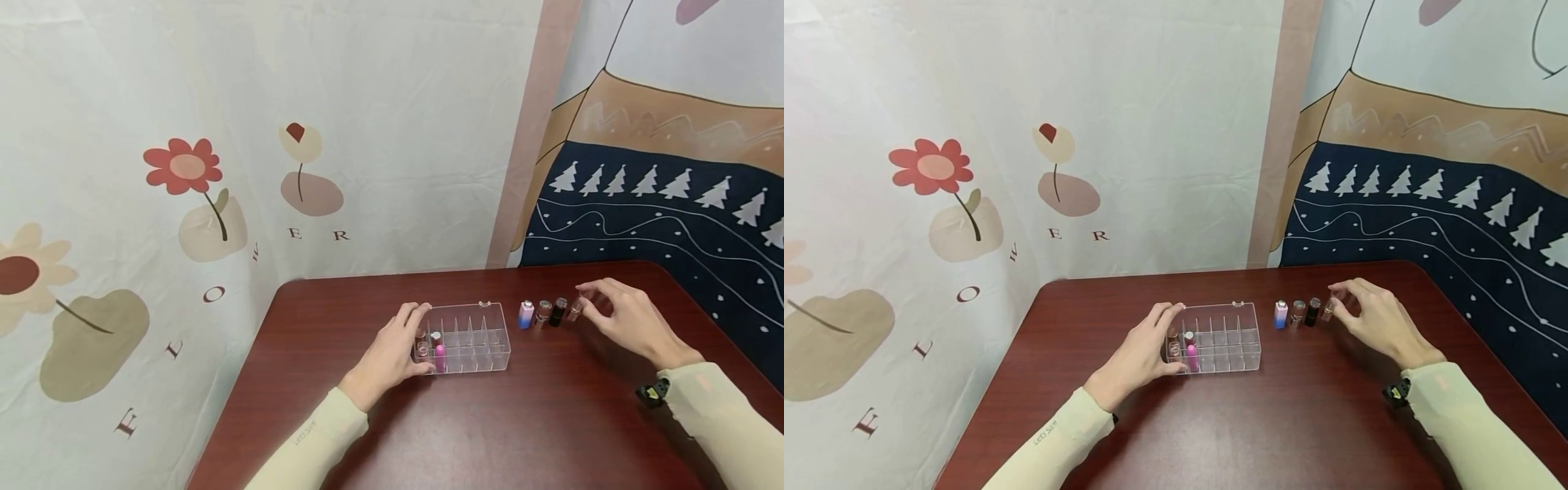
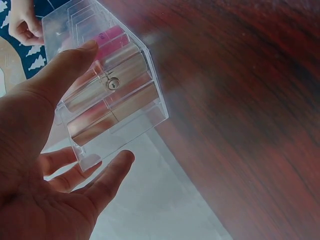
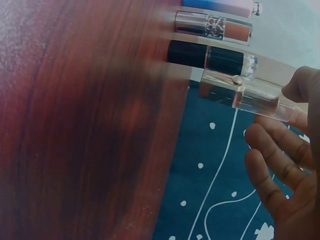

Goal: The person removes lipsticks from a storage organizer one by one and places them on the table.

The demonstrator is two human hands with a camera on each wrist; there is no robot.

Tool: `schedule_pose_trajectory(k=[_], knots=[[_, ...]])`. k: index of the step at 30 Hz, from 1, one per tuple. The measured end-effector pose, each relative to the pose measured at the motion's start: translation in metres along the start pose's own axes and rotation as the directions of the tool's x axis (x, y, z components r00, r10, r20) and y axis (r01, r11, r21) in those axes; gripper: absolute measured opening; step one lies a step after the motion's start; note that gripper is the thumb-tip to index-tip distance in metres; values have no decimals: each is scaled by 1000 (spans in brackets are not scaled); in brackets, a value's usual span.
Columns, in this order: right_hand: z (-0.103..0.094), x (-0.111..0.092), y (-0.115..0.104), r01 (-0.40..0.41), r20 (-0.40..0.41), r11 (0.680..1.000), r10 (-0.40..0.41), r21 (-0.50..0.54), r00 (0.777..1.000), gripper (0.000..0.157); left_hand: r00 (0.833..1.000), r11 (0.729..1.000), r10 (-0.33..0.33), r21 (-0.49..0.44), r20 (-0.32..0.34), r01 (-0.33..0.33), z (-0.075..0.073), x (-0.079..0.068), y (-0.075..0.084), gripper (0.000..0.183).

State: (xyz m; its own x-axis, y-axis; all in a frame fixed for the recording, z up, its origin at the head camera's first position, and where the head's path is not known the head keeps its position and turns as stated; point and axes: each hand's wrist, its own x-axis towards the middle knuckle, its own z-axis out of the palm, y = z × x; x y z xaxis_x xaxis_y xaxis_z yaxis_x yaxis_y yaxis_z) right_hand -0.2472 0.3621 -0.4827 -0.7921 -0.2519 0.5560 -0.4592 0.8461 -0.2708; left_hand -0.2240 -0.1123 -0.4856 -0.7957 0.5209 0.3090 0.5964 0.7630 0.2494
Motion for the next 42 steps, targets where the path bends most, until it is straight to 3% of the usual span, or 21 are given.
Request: schedule_pose_trajectory(k=[26,33,42], knots=[[11,-2,6,-117,171,993,118,-18,978,36,1000,1000,5,1,1,-5,1,1,-1,120],[10,-3,6,-127,186,992,128,-16,974,41,1000,1000,5,8,0,-5,1,1,0,119],[7,-1,-6,-115,134,993,114,-2,984,43,1000,1000,-9,10,13,9,1,0,1,120]])
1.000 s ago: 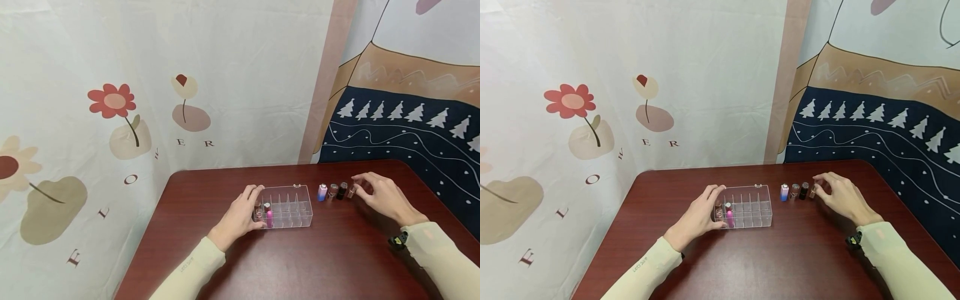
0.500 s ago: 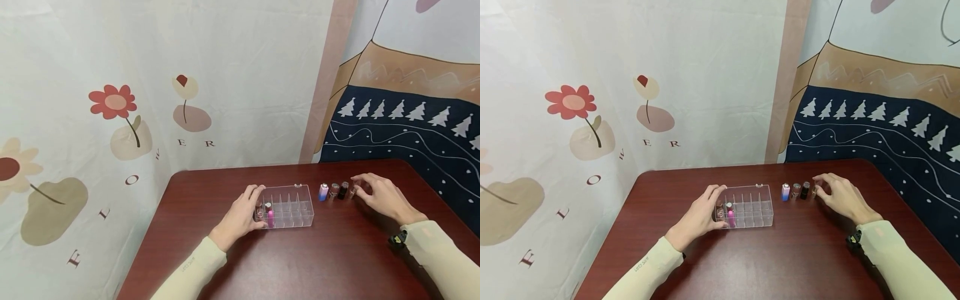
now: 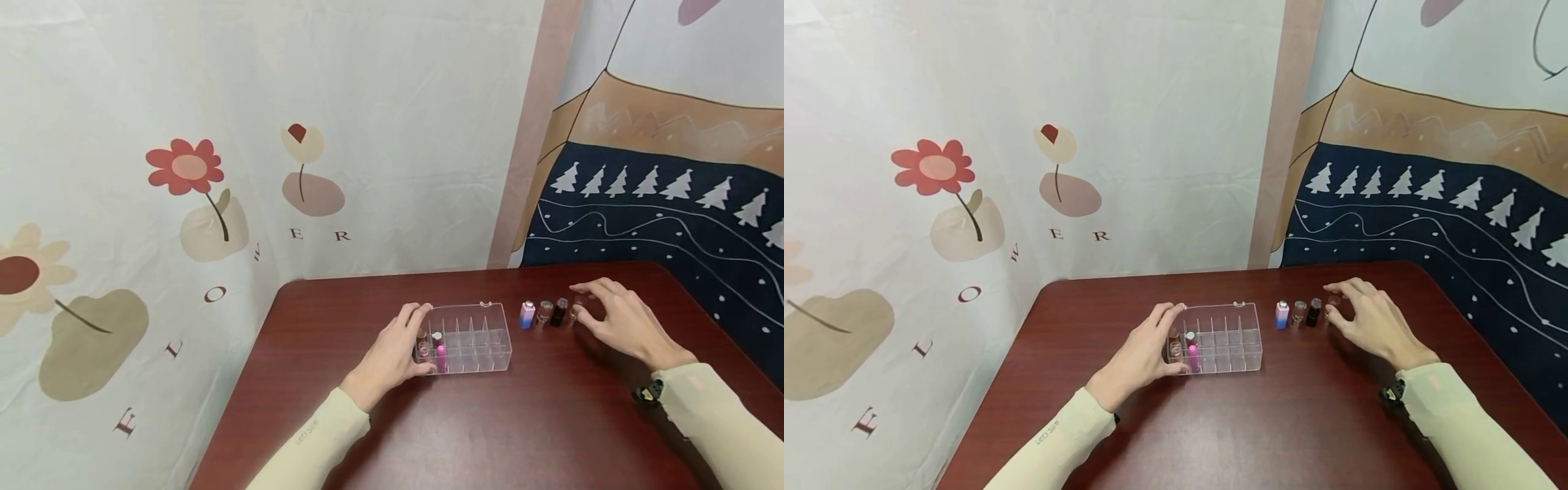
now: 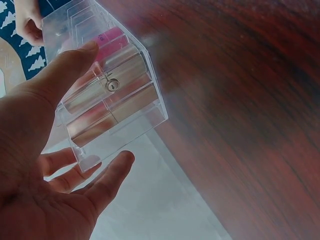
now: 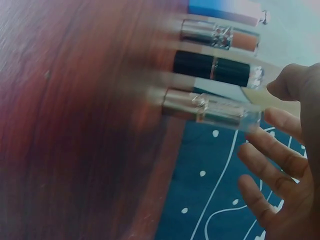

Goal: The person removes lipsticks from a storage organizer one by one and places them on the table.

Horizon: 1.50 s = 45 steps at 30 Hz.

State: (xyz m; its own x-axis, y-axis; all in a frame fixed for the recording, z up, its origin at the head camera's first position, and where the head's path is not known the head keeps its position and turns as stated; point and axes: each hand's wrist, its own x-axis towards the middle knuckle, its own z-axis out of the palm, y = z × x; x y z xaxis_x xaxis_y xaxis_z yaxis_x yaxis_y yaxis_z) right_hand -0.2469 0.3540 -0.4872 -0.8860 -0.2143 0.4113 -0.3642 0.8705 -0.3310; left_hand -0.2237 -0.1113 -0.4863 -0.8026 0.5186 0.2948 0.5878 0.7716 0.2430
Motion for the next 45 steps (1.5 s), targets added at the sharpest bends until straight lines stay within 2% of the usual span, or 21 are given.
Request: schedule_pose_trajectory(k=[6,17,22,31,35,39,45], knots=[[-1,0,-15,38,-43,999,-38,3,998,43,1000,1000,4,9,2,-4,1,-3,0,119],[4,11,-52,172,-82,985,-172,-9,982,42,1000,1000,1,31,14,-2,-3,0,-3,120],[7,18,-71,229,-76,973,-228,3,971,44,1000,1000,7,27,20,-8,-5,1,-6,119],[21,23,-101,281,-73,959,-278,29,958,43,998,1000,23,5,57,-23,-8,2,-6,118],[29,26,-113,295,-54,954,-292,45,955,46,998,1000,31,4,53,-31,-8,2,-5,119],[35,29,-125,328,-32,943,-327,57,945,45,998,999,34,4,48,-34,-7,2,-5,119],[43,39,-142,415,-19,907,-415,73,910,43,999,1000,23,-4,37,-23,-5,1,-7,120]])
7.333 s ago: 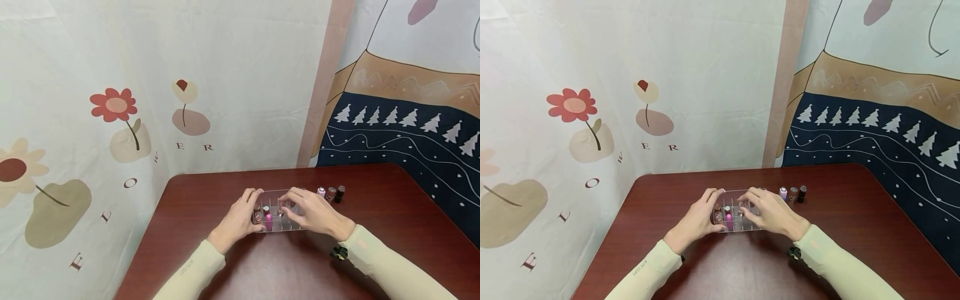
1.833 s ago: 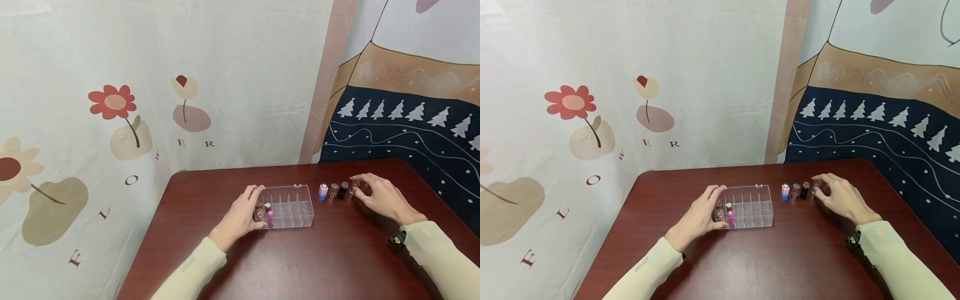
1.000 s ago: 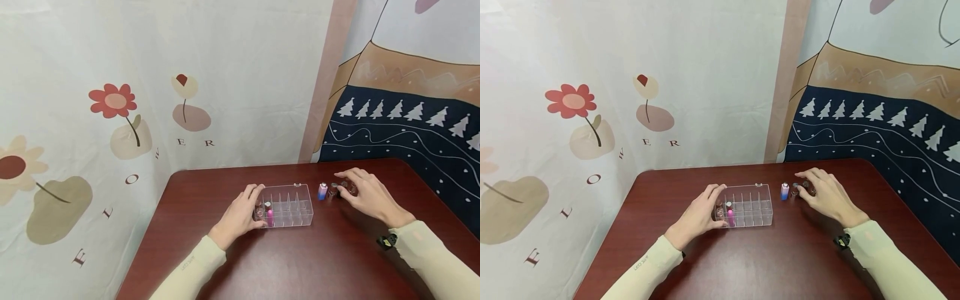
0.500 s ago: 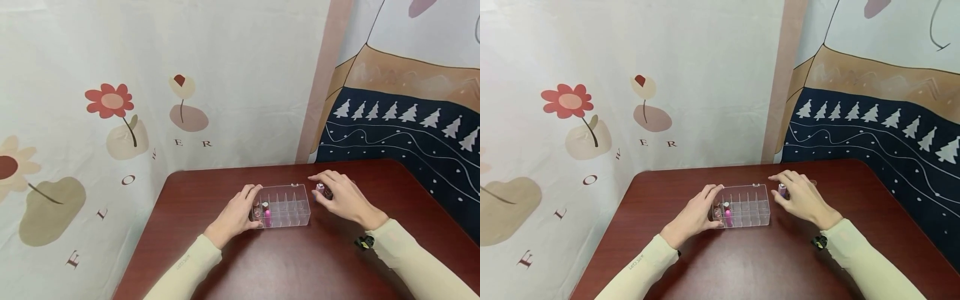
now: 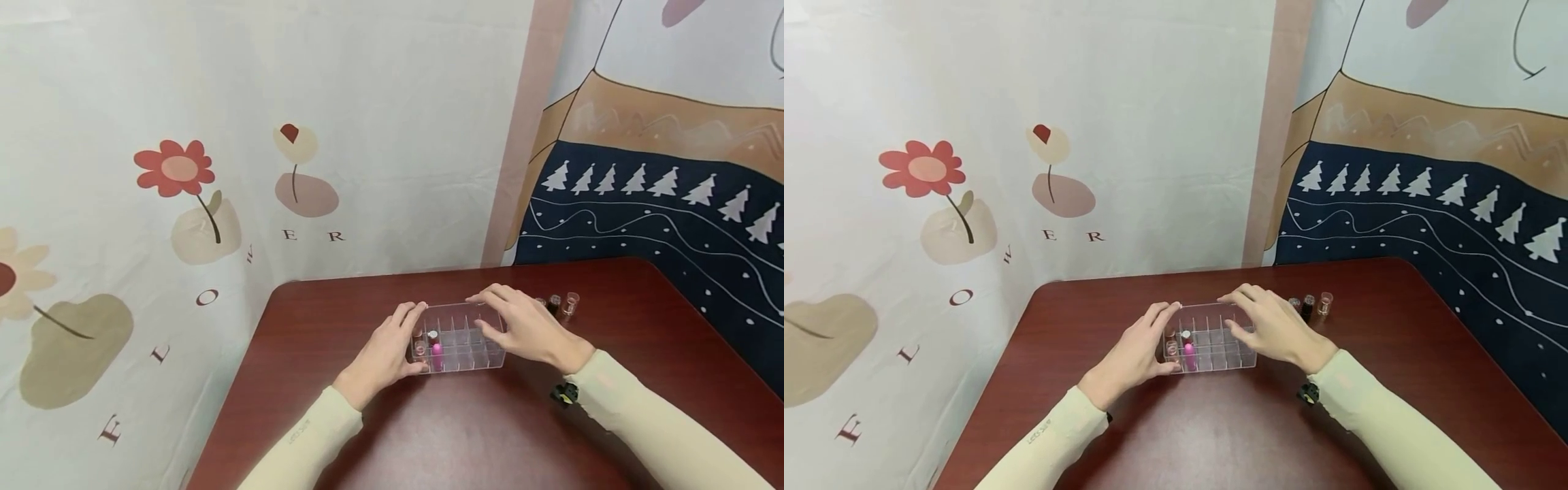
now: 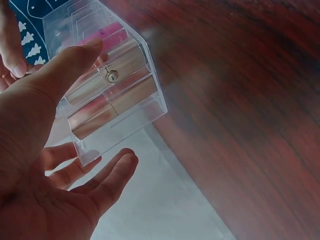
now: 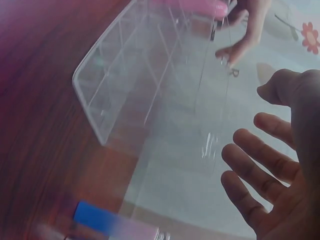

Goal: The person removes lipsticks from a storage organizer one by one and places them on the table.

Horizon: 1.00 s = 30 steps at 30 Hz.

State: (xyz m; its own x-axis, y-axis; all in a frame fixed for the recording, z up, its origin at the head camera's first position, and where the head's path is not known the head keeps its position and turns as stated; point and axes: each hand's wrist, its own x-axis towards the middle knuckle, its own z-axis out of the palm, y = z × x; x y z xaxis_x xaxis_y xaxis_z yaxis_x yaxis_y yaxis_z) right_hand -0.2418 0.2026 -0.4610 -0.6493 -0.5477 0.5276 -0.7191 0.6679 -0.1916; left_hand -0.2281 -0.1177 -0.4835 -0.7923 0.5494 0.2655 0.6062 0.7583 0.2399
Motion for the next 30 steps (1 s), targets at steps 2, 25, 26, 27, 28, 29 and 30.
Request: schedule_pose_trajectory(k=[2,25,26,27,28,29,30], knots=[[3,5,-4,20,18,1000,-20,16,1000,43,1000,1000,-7,-9,-4,7,0,-1,0,120],[33,40,-23,74,246,983,-115,169,963,37,1000,1000,2,3,-5,-2,0,-1,-1,120],[34,41,-23,75,257,982,-119,173,959,37,1000,1000,3,0,-6,-3,0,-1,-1,119],[35,42,-24,76,268,982,-121,173,956,37,1000,1000,3,1,-6,-3,0,-1,-1,119],[36,43,-24,78,277,982,-124,171,953,37,1000,1000,3,1,-5,-3,0,-1,-1,119],[37,44,-25,80,285,983,-125,167,950,37,1000,1000,3,0,-4,-3,0,-1,-1,119],[38,45,-25,79,291,983,-125,166,948,37,1000,1000,2,0,-3,-2,0,-1,-1,119]])
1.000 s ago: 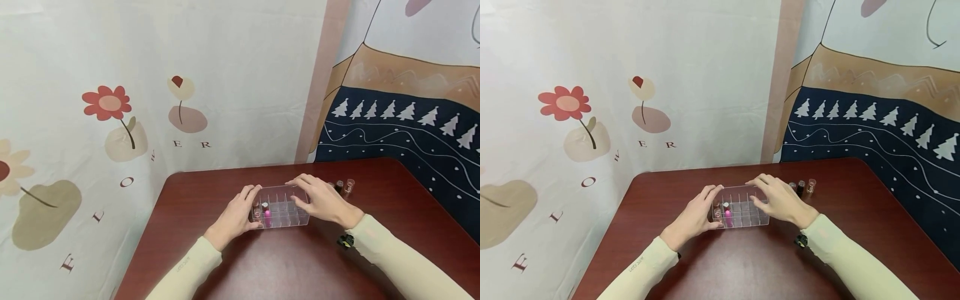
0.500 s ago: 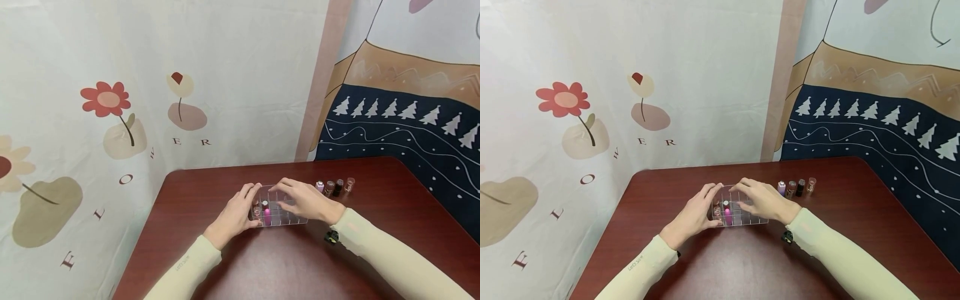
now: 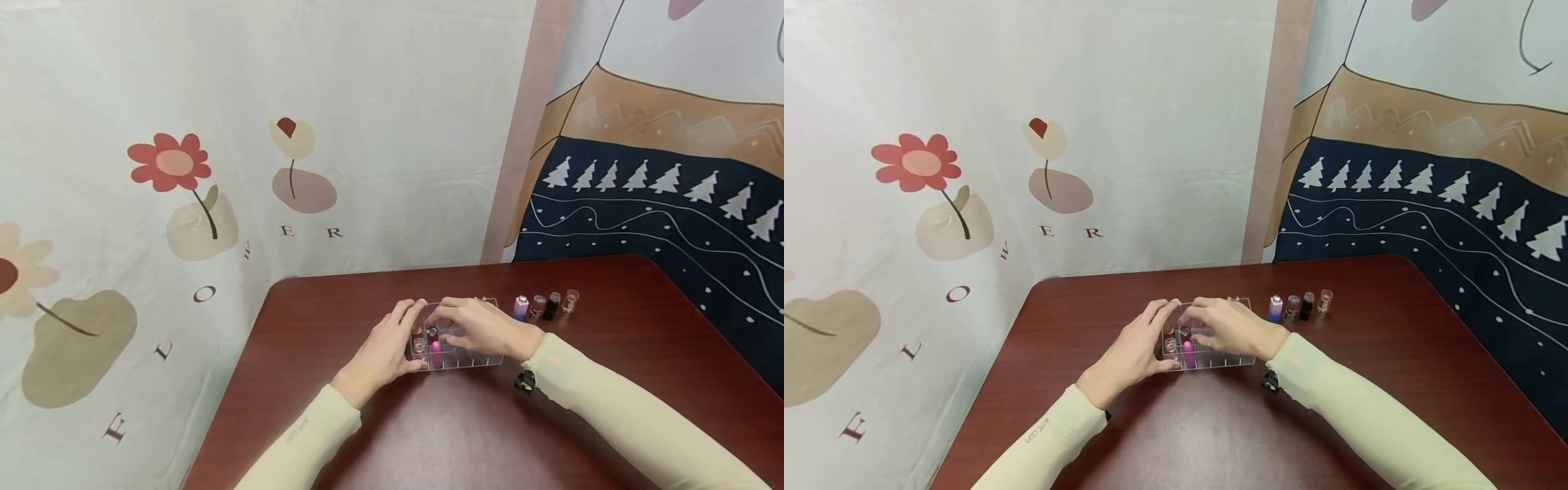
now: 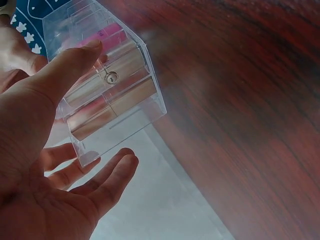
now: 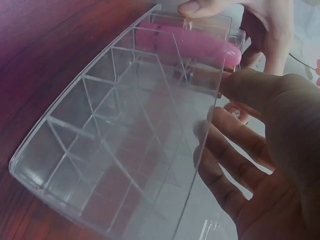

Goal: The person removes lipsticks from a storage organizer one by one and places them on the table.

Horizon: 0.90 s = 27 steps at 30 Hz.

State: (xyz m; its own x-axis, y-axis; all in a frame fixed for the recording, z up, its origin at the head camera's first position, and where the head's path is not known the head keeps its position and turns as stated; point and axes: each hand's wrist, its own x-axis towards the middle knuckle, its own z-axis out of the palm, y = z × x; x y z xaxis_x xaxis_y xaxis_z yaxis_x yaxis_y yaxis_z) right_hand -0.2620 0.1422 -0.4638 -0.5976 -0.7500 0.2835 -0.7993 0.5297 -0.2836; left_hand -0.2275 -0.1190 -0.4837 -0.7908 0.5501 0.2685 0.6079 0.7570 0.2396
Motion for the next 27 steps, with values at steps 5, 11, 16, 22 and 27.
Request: schedule_pose_trajectory(k=[5,11,16,22,27], knots=[[3,4,-2,5,13,1000,-5,-20,1000,35,1000,1000,8,10,-11,-8,-1,-1,1,121],[7,7,-2,7,20,1000,-7,-10,1000,31,1000,1000,12,-4,-19,-12,-1,-1,1,121],[8,9,-3,23,11,1000,-23,-16,1000,28,1000,1000,5,-18,-13,-5,0,-1,0,120],[10,10,-3,22,13,1000,-21,-8,1000,27,1000,1000,3,-23,-17,-4,0,-1,0,120],[10,9,-4,14,14,1000,-14,-11,1000,26,1000,1000,-1,-27,-11,1,0,0,0,120]])
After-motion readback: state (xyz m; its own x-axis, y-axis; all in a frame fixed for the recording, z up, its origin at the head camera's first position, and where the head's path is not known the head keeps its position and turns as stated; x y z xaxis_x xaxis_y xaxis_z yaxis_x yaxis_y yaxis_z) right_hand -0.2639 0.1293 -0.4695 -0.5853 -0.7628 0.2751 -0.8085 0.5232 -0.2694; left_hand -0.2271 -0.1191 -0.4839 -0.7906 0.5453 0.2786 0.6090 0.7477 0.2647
